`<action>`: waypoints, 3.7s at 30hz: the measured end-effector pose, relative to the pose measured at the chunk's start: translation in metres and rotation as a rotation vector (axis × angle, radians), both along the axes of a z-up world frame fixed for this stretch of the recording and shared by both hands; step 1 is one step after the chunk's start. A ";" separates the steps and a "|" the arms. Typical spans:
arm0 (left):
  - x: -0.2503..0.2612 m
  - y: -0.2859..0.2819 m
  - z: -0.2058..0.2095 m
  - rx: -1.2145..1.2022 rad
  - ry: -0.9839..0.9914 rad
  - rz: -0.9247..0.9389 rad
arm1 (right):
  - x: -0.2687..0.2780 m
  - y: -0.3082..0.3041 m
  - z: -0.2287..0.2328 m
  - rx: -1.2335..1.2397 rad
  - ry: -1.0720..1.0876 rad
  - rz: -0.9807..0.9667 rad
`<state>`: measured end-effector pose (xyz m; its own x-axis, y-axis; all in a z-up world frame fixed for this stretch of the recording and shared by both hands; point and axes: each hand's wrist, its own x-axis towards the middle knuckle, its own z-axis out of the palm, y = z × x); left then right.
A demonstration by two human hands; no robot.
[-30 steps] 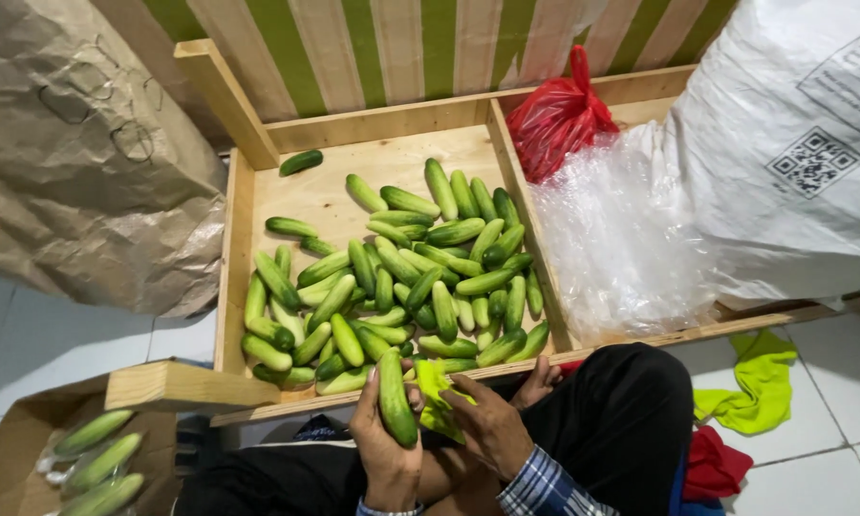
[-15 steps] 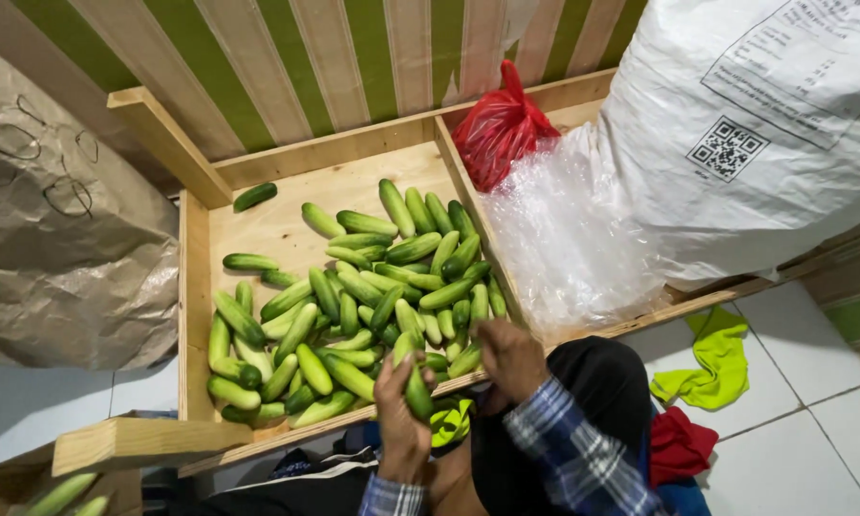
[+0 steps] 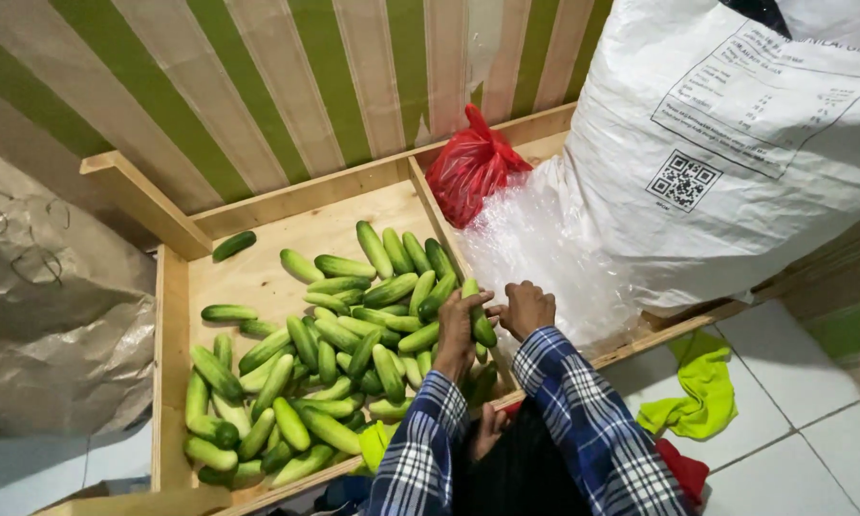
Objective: Packing cucumbers into small plastic bags and placing them into a cardboard box for distribution.
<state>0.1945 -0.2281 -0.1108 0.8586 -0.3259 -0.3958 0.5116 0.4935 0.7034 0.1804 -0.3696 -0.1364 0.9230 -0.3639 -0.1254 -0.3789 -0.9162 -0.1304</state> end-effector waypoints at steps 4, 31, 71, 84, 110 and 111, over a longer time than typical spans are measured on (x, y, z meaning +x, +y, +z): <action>0.012 -0.011 -0.004 0.073 0.044 0.050 | 0.008 -0.010 -0.019 -0.004 -0.020 -0.021; 0.045 -0.008 0.006 0.149 0.002 0.191 | -0.015 0.009 0.073 0.687 -0.453 -0.178; -0.024 0.103 0.018 0.251 -0.174 0.099 | -0.022 0.063 0.088 1.439 -0.681 -0.179; -0.046 0.182 0.092 0.045 -0.110 0.338 | -0.047 0.146 0.086 1.469 -0.449 0.093; -0.086 0.229 0.098 -0.189 0.118 0.771 | -0.134 0.274 0.112 0.892 -0.593 0.355; -0.081 0.231 0.092 -0.235 0.156 0.787 | -0.134 0.271 0.107 0.933 -0.600 0.307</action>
